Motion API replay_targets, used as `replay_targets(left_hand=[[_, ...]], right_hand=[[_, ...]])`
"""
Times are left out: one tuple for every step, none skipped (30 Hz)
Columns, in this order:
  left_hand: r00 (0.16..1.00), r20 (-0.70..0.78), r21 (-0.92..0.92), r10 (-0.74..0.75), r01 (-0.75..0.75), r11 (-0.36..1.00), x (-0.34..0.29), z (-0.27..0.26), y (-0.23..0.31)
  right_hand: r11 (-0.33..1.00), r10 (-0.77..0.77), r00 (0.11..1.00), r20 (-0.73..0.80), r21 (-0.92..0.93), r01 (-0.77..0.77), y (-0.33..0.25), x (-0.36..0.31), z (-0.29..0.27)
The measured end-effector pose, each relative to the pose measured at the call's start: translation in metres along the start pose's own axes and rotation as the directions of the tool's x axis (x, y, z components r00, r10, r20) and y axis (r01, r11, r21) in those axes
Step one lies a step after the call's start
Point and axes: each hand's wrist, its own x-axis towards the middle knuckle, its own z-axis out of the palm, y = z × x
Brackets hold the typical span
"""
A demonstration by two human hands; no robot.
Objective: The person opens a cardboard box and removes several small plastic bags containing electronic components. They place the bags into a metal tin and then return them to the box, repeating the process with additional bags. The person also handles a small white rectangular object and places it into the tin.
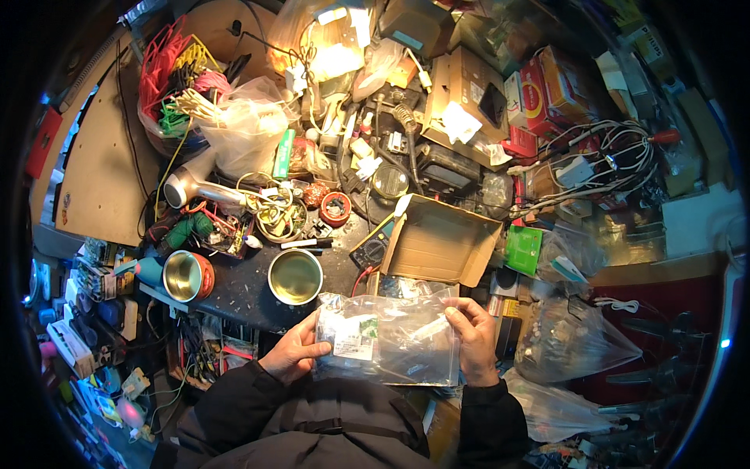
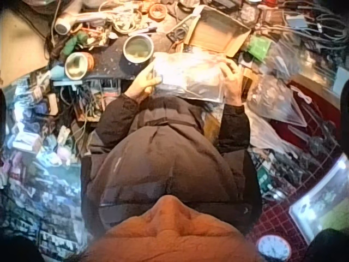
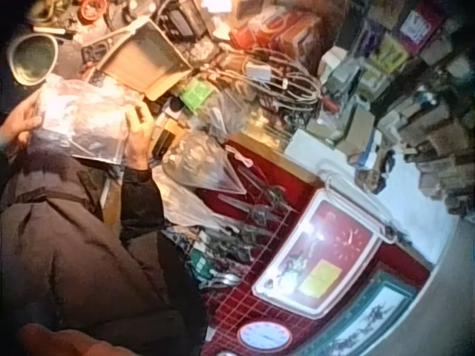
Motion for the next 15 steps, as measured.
replay_targets(left_hand=[[1.0,-0.006,0.015,0.002,-0.001,1.0,0.0,-0.0002,0.0001],[1.0,-0.01,0.018,0.004,-0.004,1.0,0.0008,0.0001,0.0004],[1.0,-0.026,0.021,0.006,-0.005,1.0,-0.0001,0.0011,0.0007],[0.999,-0.052,0.053,-0.001,0.004,0.999,-0.0003,0.0021,0.0015],[0.998,-0.061,0.068,0.0,0.004,0.998,-0.0007,0.0032,0.0027],[0.999,-0.051,0.065,0.015,-0.011,0.998,-0.0008,0.0042,0.0038],[0.997,-0.075,0.087,0.004,0.003,0.996,-0.0009,0.0051,0.0047],[0.997,-0.081,0.09,0.006,0.002,0.996,-0.001,0.0055,0.0057],[0.998,-0.055,0.068,0.029,-0.026,0.997,-0.0011,0.0056,0.0063],[0.996,-0.09,0.094,0.006,0.003,0.996,-0.0011,0.0054,0.0066],[0.996,-0.093,0.095,0.004,0.005,0.995,-0.0009,0.0048,0.0065],[0.997,-0.072,0.074,0.018,-0.012,0.997,-0.0006,0.004,0.006],[0.995,-0.097,0.101,0.005,0.005,0.995,-0.0002,0.003,0.0053],[0.995,-0.099,0.106,0.008,0.003,0.994,0.0003,0.0019,0.0045],[0.996,-0.085,0.093,0.023,-0.015,0.996,0.0006,0.0009,0.0038]], right_hand=[[1.0,0.005,1.0,0.0,0.008,-0.005,-0.0001,-0.0006,-0.0001],[1.0,0.013,1.0,0.006,0.028,-0.013,-0.0001,-0.0013,-0.0001],[0.999,-0.008,1.0,0.014,0.039,0.008,-0.0001,-0.0018,0.0],[1.0,-0.008,1.0,0.003,0.024,0.008,-0.0001,-0.0024,0.0003],[0.999,-0.016,1.0,0.009,0.03,0.016,-0.0002,-0.0029,0.0003],[0.999,-0.025,1.0,0.015,0.036,0.024,-0.0004,-0.0033,0.0004],[0.999,-0.033,0.999,0.024,0.017,0.033,-0.0007,-0.0038,0.0003],[0.999,-0.041,0.999,0.034,-0.001,0.041,-0.001,-0.0043,0.0004],[0.998,-0.058,0.997,0.049,-0.011,0.059,-0.0013,-0.0047,0.0007],[0.998,-0.048,0.998,0.038,-0.034,0.049,-0.0017,-0.005,0.0014],[0.998,-0.047,0.998,0.031,-0.047,0.048,-0.0022,-0.0055,0.0021],[0.997,-0.047,0.999,0.023,-0.058,0.048,-0.0029,-0.0059,0.0031],[0.997,-0.039,0.999,0.032,-0.061,0.041,-0.0039,-0.0065,0.004],[0.998,-0.032,0.999,0.039,-0.061,0.034,-0.0052,-0.0075,0.0047],[0.998,-0.024,0.999,0.048,-0.061,0.026,-0.0065,-0.0085,0.0055]])
